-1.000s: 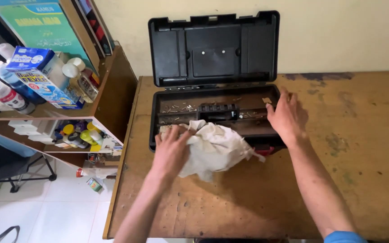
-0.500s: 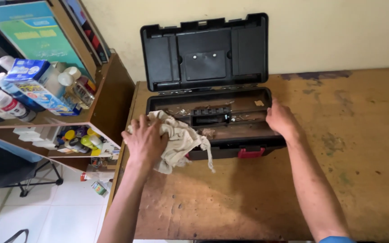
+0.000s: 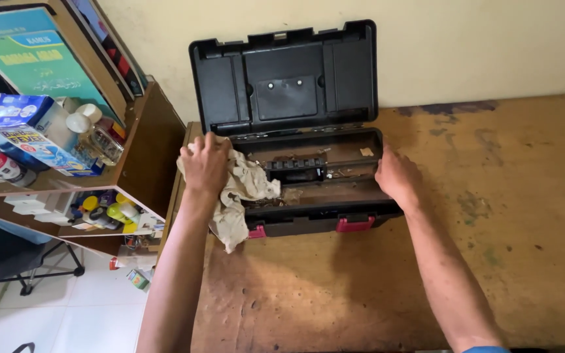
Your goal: Sorting various screws into a divided tray and cleaning the toolbox with a cloth.
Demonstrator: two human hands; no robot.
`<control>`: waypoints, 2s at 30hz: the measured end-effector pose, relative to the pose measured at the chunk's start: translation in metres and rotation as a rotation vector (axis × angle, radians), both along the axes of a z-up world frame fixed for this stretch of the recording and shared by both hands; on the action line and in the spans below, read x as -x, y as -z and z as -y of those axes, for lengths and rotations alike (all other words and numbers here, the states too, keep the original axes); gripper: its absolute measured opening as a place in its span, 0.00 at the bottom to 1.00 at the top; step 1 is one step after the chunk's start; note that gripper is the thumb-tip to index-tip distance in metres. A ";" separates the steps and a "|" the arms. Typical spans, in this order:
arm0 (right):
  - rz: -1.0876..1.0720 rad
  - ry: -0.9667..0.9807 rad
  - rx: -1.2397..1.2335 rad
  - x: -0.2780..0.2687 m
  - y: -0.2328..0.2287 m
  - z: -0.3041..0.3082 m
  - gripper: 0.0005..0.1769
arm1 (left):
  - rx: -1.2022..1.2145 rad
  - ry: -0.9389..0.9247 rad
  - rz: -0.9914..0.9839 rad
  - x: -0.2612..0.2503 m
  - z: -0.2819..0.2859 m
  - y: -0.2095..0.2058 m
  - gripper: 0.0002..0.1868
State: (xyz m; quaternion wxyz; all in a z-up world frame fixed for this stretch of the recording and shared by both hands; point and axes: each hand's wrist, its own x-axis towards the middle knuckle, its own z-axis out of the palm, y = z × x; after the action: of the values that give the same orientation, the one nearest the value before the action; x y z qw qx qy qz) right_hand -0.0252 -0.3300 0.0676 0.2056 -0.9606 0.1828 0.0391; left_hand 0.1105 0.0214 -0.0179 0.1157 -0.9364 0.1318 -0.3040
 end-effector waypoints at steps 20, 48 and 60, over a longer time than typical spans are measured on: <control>-0.028 0.019 0.078 -0.014 0.029 0.016 0.21 | 0.317 -0.102 -0.338 0.048 -0.012 -0.047 0.26; -0.031 0.021 0.056 -0.018 0.030 0.022 0.18 | 0.153 -0.195 -0.152 -0.092 0.094 0.033 0.15; 0.054 0.043 0.146 -0.034 0.085 0.047 0.16 | 0.122 0.447 -0.556 -0.029 0.352 0.011 0.17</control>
State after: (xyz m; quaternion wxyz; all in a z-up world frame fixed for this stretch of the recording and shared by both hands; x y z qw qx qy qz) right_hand 0.0087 -0.3770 -0.0176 0.1408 -0.9696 0.2002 -0.0048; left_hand 0.1394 -0.3310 -0.0288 -0.0498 -0.9364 0.3416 -0.0628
